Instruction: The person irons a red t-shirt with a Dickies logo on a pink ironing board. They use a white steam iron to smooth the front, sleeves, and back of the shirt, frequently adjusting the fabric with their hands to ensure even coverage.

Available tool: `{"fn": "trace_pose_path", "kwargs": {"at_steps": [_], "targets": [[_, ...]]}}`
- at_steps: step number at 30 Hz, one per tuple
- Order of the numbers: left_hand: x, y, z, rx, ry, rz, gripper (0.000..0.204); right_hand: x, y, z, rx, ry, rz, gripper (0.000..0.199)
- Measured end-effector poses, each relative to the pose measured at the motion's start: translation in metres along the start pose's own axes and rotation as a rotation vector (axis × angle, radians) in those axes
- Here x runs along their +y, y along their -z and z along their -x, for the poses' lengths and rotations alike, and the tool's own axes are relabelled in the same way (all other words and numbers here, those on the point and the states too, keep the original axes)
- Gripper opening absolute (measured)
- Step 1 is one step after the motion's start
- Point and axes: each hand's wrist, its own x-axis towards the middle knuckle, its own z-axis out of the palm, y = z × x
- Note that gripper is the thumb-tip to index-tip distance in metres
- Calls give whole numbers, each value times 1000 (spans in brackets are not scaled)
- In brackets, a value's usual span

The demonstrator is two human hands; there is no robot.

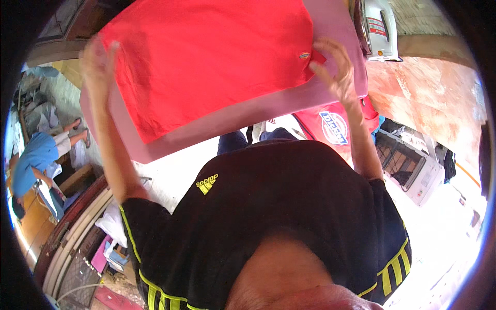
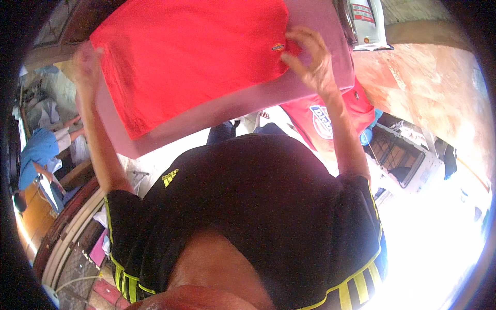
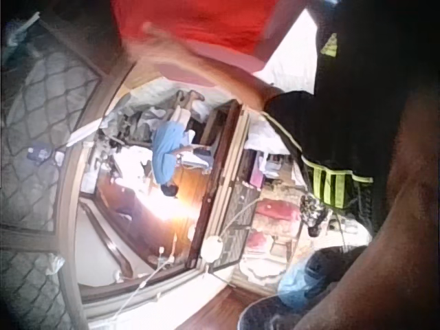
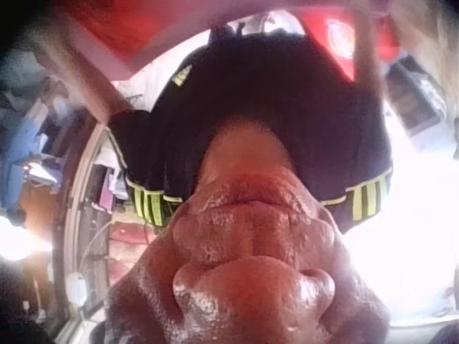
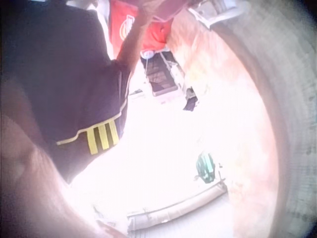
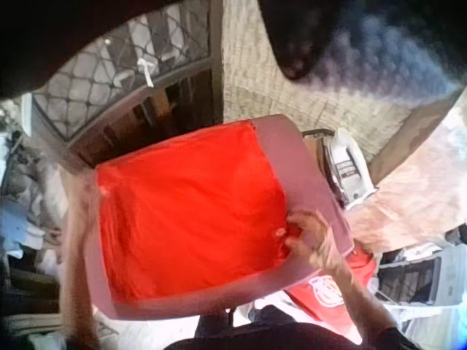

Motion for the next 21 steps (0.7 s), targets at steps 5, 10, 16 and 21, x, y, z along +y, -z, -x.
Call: {"fn": "trace_pose_path", "kwargs": {"at_steps": [5,10,16,21], "targets": [[169,16,101,-500,428,448,27,-8,-1,37,-144,47,164,58],[202,26,145,-306,399,355,34,16,-5,30,-74,82,37,45],[208,28,146,-305,392,377,26,29,1,34,-94,2,-210,18],[198,16,160,-239,407,363,26,35,7,26,-124,13,-264,16]]}}
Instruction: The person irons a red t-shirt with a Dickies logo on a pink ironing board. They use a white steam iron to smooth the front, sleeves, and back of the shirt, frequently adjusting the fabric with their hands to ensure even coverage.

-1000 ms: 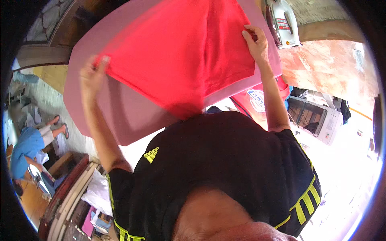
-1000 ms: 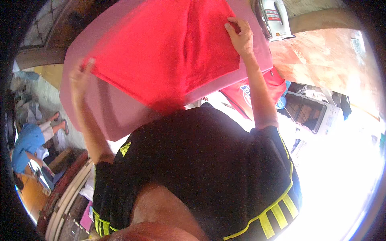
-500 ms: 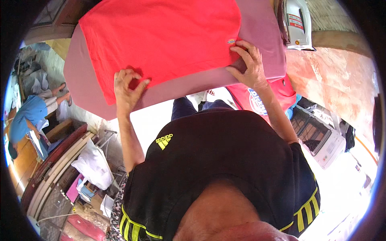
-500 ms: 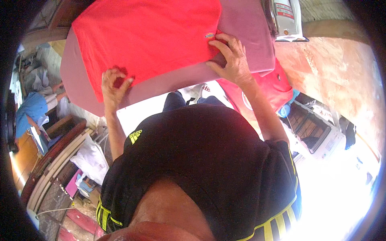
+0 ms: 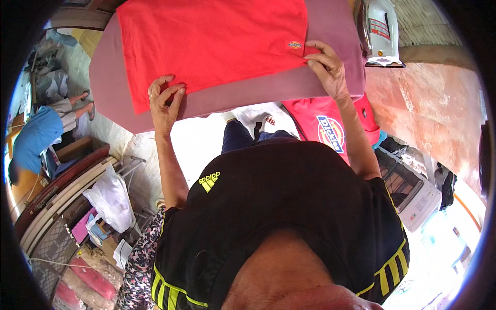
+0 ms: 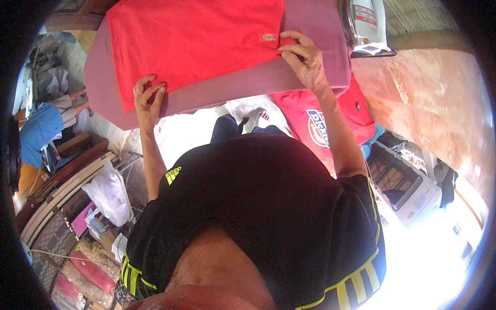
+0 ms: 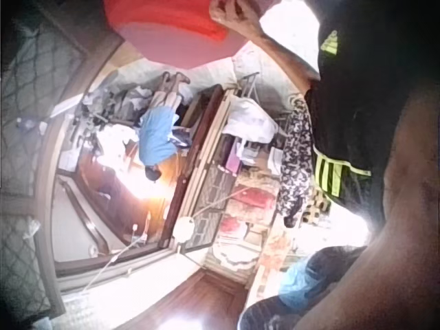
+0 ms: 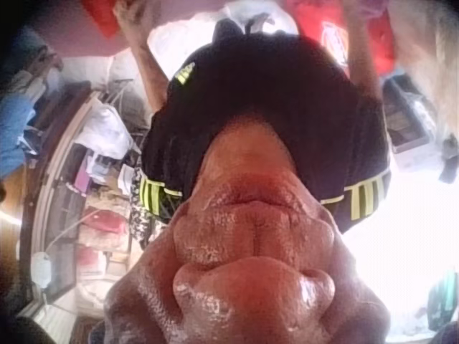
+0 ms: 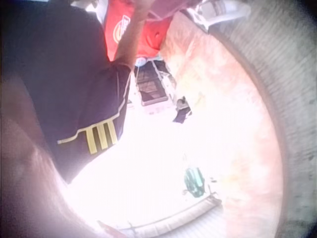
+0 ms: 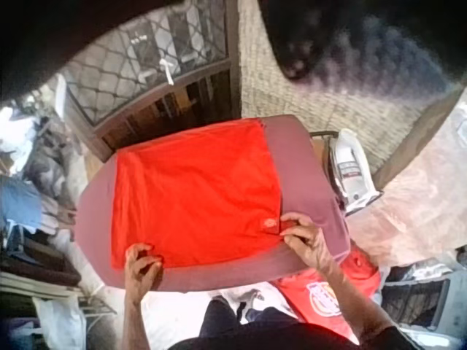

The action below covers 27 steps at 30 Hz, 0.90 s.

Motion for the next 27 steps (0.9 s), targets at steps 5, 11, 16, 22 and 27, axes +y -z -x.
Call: {"fn": "trace_pose_path", "kwargs": {"at_steps": [5,11,16,22,27], "targets": [[4,-6,-2,57,20,7,28,8,-2,-3,165,-167,-230,10],[10,-6,-4,175,-39,-28,23,-3,-20,-7,222,39,225,14],[-3,-12,-4,259,-88,-31,19,-6,-18,3,117,229,398,14],[10,-8,-8,204,-95,-66,30,16,-2,-14,396,-174,-438,11],[-4,-6,4,158,-38,-34,28,-43,14,-53,127,312,118,18]]}}
